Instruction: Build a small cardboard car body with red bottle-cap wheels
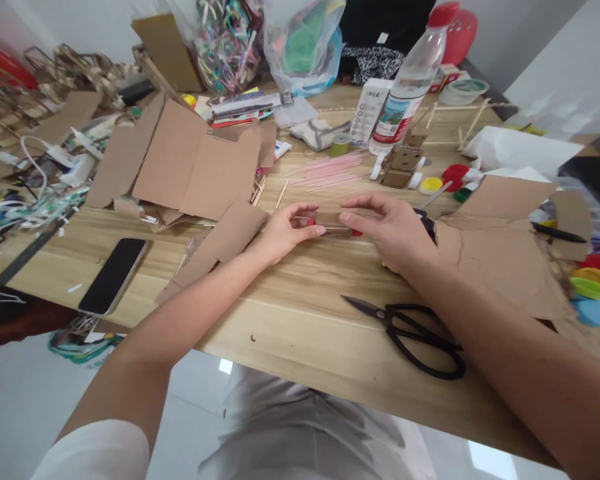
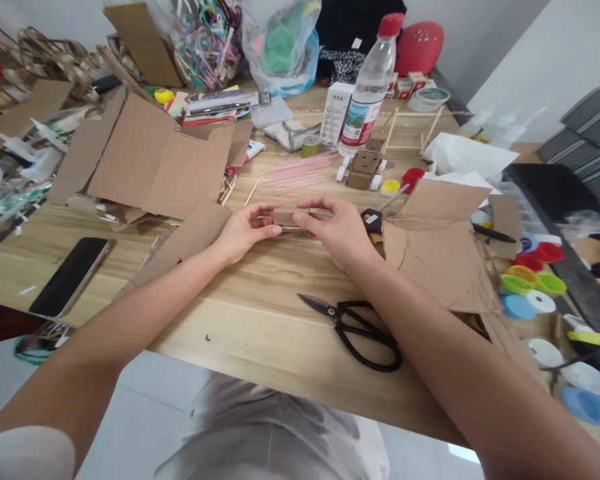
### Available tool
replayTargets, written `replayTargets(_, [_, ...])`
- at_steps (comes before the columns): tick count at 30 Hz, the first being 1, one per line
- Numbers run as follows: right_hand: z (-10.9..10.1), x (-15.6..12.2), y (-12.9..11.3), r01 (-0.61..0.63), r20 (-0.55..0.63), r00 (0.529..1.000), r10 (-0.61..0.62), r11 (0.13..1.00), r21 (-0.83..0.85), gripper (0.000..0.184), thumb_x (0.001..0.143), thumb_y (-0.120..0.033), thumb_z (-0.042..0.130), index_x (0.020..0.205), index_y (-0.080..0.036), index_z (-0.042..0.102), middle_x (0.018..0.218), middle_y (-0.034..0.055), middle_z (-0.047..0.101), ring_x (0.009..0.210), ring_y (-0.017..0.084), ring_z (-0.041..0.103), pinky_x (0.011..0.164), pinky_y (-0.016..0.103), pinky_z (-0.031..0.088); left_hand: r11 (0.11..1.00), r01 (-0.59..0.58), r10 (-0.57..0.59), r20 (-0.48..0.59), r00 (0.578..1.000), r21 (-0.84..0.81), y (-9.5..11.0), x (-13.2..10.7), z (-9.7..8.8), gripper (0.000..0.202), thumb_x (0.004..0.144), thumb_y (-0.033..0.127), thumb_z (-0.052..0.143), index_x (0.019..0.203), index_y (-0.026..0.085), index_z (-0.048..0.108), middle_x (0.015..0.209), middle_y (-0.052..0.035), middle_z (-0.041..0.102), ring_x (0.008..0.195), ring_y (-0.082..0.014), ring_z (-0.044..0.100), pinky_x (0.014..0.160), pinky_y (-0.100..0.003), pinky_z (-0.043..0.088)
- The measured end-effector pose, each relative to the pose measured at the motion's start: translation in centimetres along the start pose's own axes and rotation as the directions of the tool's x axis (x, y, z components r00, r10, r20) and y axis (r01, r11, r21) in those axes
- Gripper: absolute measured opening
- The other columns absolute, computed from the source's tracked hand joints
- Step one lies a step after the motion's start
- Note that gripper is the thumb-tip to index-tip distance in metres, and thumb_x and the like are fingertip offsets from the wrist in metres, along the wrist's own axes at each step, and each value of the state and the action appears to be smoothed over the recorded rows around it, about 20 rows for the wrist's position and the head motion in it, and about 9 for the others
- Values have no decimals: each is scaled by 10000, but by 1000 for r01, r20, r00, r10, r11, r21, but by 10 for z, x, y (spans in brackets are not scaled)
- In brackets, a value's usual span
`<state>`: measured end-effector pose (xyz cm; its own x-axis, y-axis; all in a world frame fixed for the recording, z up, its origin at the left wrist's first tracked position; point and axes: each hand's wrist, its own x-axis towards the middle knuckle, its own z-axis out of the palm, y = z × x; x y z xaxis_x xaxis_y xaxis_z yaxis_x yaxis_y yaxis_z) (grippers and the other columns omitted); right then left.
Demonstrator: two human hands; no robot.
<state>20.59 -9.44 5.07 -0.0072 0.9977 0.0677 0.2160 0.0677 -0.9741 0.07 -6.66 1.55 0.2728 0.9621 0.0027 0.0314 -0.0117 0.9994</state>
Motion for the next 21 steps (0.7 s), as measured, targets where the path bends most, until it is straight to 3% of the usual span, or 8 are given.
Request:
replayTargets(7, [3,-1,-7,-64,-9,998,65,998,18,237,693,-372,865,851,-230,760,844,26,784,796,221,735,791,389,624,1000,-12,12,20,1000,-1,-4,1,-3,673,679,292,959,1299,203,713,1239,-101,740,1044,-216,736,1066,-438,554])
replayTargets(14, [5,0,-9,-76,-3,997,76,996,43,210,669,-356,867,800,-232,758,814,16,772,769,204,712,761,362,600,999,-1,1,16,1000,-33,-4,1,-2,663,661,313,961,1274,193,740,1296,-123,751,1166,-263,715,1128,-459,512])
replayTargets(21, [1,-1,-17,-81,32,996,82,996,-47,186,715,-353,841,825,-217,777,756,8,750,705,183,671,722,334,565,997,12,-7,53,999,-81,-2,-1,-1,674,620,350,981,1241,205,763,1315,-116,749,1279,-301,668,1161,-479,479])
